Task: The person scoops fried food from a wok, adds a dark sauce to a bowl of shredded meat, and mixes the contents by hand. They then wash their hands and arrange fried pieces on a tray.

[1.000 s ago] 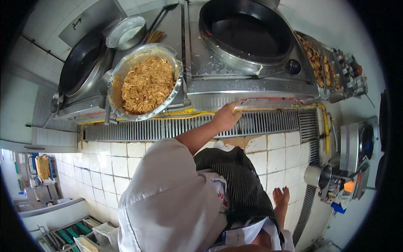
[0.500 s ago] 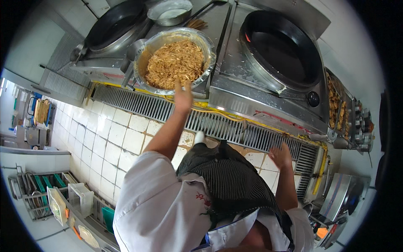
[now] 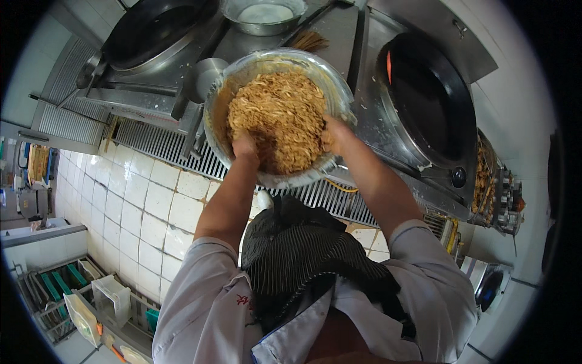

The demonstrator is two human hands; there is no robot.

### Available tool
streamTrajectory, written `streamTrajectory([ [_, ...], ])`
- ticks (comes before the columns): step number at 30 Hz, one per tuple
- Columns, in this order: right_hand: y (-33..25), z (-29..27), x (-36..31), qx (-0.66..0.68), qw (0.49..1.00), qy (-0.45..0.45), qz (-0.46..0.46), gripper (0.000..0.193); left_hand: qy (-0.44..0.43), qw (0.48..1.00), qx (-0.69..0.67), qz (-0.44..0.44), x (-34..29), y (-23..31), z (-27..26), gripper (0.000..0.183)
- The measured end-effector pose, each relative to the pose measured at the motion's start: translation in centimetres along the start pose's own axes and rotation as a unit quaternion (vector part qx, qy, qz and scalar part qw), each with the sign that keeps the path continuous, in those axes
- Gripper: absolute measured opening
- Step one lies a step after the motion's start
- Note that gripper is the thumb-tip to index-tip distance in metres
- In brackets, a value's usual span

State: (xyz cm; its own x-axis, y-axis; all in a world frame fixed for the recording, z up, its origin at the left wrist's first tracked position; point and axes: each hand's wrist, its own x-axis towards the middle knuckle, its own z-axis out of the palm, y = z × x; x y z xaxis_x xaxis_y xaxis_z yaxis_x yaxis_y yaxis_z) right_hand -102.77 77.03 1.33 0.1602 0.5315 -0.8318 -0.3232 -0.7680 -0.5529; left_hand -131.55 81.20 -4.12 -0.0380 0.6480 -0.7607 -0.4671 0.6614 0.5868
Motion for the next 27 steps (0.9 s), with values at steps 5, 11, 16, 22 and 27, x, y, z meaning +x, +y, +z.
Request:
streamTrajectory([
  [5,0.1,4.4,7.9,-0.084,0.994,0.012,0.074,0.100,0.050,0.997,0.023,-0.058,6.4,-3.1,-0.9,0.082],
  [11,-0.4,8.4,5.9,-0.004,0.992,-0.128,0.014,0.099,-0.242,0.965,-0.091,-0.030,5.8,-2.1,1.4,0.063],
  [16,-4.7,9.6,3.2,-0.023,0.988,-0.155,-0.014,0.086,-0.242,0.962,-0.086,0.091,0.3,3.1,3.4,0.050],
  [22,-13.7,9.5,-2.7,-0.135,0.911,-0.170,-0.350,0.080,-0.134,0.838,0.250,0.466,-7.0,13.4,6.2,0.035],
  [27,-19.4,9.5,-8.3,-0.056,0.815,-0.245,-0.522,0.029,-0.092,0.883,0.171,0.427,-18.3,17.9,11.9,0.036],
])
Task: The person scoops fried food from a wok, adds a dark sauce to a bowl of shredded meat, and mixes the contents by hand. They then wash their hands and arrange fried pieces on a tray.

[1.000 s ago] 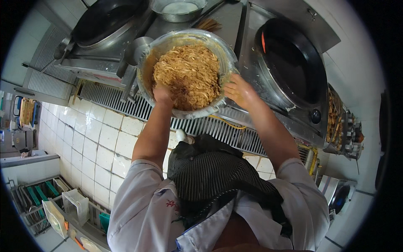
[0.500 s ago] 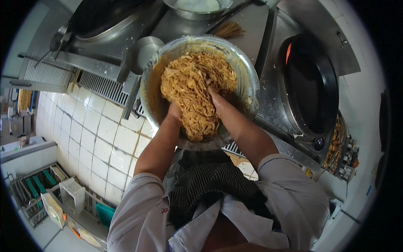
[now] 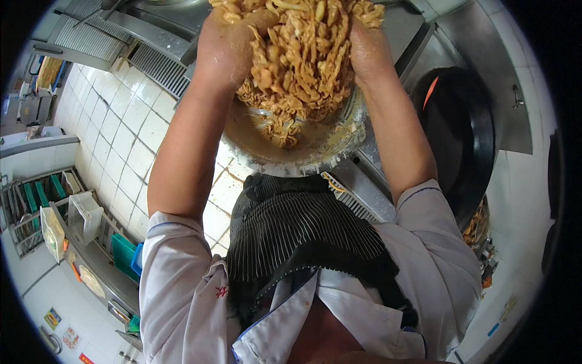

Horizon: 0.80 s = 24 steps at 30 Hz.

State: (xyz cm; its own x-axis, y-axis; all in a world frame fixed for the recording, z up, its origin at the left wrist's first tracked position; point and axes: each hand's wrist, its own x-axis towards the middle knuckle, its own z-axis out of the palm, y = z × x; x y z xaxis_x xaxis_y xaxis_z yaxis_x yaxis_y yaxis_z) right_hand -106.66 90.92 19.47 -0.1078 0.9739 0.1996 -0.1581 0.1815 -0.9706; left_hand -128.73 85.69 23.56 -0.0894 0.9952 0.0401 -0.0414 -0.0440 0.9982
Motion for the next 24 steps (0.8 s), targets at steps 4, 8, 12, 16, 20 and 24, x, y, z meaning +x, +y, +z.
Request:
streamTrajectory([
  [4,2.2,-0.9,-2.6,-0.378,0.925,-0.003,0.036,0.029,0.013,0.994,0.110,-0.006,-2.2,-3.0,0.3,0.037],
  [8,10.2,-1.6,-5.2,-0.343,0.844,-0.162,0.381,0.057,0.018,0.978,0.193,-0.082,-5.2,-16.7,-0.5,0.035],
  [12,13.3,-8.1,-3.4,-0.329,0.858,-0.181,0.351,0.072,0.172,0.932,-0.091,-0.306,-6.2,-26.1,-3.0,0.057],
  [16,16.4,-10.1,-0.4,-0.251,0.883,-0.025,0.396,0.087,0.192,0.929,-0.111,-0.296,-4.4,-28.2,-3.0,0.085],
  [20,22.3,-6.9,0.8,-0.133,0.816,0.029,0.562,0.095,0.176,0.925,-0.072,-0.330,-0.9,-28.9,-1.2,0.099],
  [24,25.4,-4.3,0.8,-0.111,0.859,0.008,0.499,0.082,0.042,0.905,-0.174,-0.385,2.6,-29.9,-0.2,0.087],
])
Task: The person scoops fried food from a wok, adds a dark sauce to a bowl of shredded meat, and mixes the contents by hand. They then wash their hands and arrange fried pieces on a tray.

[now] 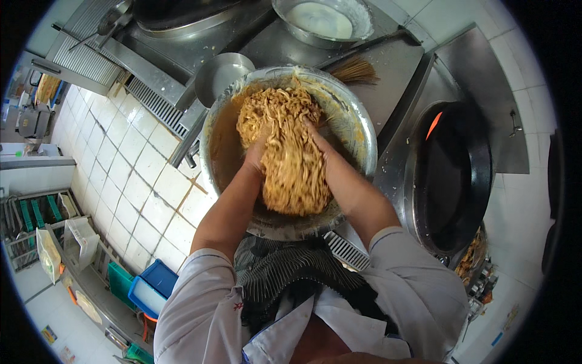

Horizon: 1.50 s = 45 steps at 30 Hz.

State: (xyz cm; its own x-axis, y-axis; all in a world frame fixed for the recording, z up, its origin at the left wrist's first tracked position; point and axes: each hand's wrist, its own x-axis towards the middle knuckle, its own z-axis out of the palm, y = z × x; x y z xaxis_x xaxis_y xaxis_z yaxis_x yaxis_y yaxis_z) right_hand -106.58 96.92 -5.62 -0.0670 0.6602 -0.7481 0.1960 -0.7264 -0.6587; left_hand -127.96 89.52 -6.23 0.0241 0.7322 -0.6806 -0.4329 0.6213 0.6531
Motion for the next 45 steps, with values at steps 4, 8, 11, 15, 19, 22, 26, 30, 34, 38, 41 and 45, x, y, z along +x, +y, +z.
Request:
streamTrajectory([
  [4,-0.3,2.2,-4.0,0.089,0.988,-0.107,-0.073,0.075,-0.113,0.993,0.005,0.036,-1.5,1.9,1.3,0.073],
  [8,-2.3,3.1,-10.9,0.154,0.969,-0.118,-0.151,0.052,-0.018,0.979,0.186,0.081,-7.0,6.9,3.9,0.072],
  [11,-4.1,1.5,-14.7,0.107,0.974,-0.073,-0.187,0.051,0.007,0.978,0.184,0.100,-11.9,9.4,5.0,0.059],
  [15,-4.3,-3.2,-15.2,-0.067,0.978,-0.043,-0.191,0.079,-0.067,0.967,0.155,0.192,-12.6,7.8,1.1,0.050],
  [19,-3.6,-7.0,-8.2,-0.234,0.969,0.038,-0.065,0.101,-0.049,0.992,0.089,0.075,-4.4,4.8,-5.3,0.063],
  [22,-2.1,-6.1,-1.9,-0.085,0.996,0.011,-0.019,0.105,0.050,0.975,0.172,0.130,1.0,2.9,-4.5,0.077],
  [26,-1.3,-0.3,4.1,-0.010,1.000,-0.007,-0.024,0.109,-0.101,0.991,0.084,0.016,3.1,6.2,-1.2,0.097],
  [30,-0.5,1.9,3.1,0.090,0.992,-0.065,-0.053,0.088,-0.072,0.987,0.143,0.008,0.2,8.9,2.6,0.091],
  [34,0.4,-0.1,-3.2,0.176,0.973,-0.146,-0.036,0.078,-0.116,0.972,0.190,0.075,-5.9,12.0,4.5,0.074],
  [38,0.7,-2.7,-11.2,0.292,0.927,-0.229,-0.055,0.062,-0.147,0.946,0.240,0.161,-11.5,13.0,5.3,0.048],
  [41,2.7,-4.7,-17.1,-0.032,0.957,-0.118,-0.265,0.047,-0.149,0.926,0.330,0.107,-14.2,11.5,2.3,0.030],
  [45,4.6,-5.4,-18.5,-0.063,0.992,-0.034,-0.102,0.062,-0.027,0.990,0.131,0.032,-15.4,4.6,-2.5,0.035],
])
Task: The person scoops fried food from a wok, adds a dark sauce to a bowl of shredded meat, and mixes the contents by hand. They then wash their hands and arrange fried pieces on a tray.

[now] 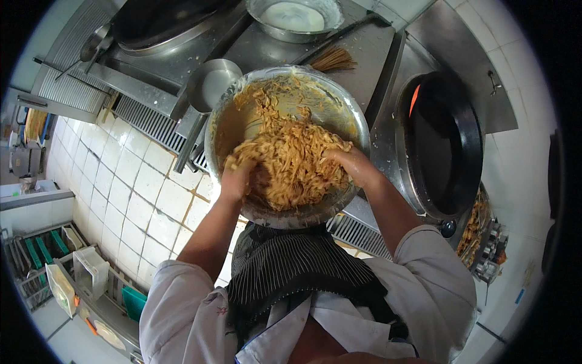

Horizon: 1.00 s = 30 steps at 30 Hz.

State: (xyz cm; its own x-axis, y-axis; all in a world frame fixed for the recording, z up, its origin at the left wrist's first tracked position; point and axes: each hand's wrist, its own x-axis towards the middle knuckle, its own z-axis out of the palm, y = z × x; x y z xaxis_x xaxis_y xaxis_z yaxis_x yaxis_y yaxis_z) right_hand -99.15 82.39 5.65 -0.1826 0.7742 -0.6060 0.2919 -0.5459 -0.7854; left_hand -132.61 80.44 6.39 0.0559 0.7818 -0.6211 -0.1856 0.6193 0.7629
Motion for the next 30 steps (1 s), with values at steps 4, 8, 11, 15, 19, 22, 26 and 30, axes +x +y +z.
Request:
streamTrajectory([
  [4,1.3,1.3,4.2,0.223,0.951,0.141,0.158,0.072,0.048,0.986,-0.150,-0.058,4.3,-6.3,-0.2,0.056],
  [8,2.4,3.9,9.0,0.242,0.945,0.057,0.215,0.068,0.049,0.991,-0.085,-0.091,11.2,-9.2,0.4,0.077],
  [11,3.1,6.3,11.0,0.308,0.938,-0.020,0.159,0.066,-0.025,0.986,-0.087,-0.138,14.4,-9.6,1.0,0.071],
  [15,2.4,7.8,10.0,0.453,0.880,-0.134,0.052,0.064,-0.240,0.931,-0.273,-0.028,14.1,-5.7,2.3,0.058],
  [19,-1.1,6.9,6.3,0.461,0.872,-0.159,-0.047,0.057,-0.303,0.883,-0.357,0.013,9.0,0.1,4.2,0.049],
  [22,-4.5,6.4,3.8,0.453,0.889,-0.066,-0.006,0.065,-0.154,0.974,-0.096,0.134,4.8,3.3,4.3,0.049],
  [26,-9.5,3.9,0.6,0.121,0.969,0.112,-0.184,0.083,-0.176,0.883,0.071,0.429,3.4,9.0,4.1,0.032],
  [30,-16.0,1.3,-3.1,-0.138,0.896,0.199,-0.371,0.024,0.022,0.708,0.369,0.602,-0.3,14.5,4.7,0.016],
])
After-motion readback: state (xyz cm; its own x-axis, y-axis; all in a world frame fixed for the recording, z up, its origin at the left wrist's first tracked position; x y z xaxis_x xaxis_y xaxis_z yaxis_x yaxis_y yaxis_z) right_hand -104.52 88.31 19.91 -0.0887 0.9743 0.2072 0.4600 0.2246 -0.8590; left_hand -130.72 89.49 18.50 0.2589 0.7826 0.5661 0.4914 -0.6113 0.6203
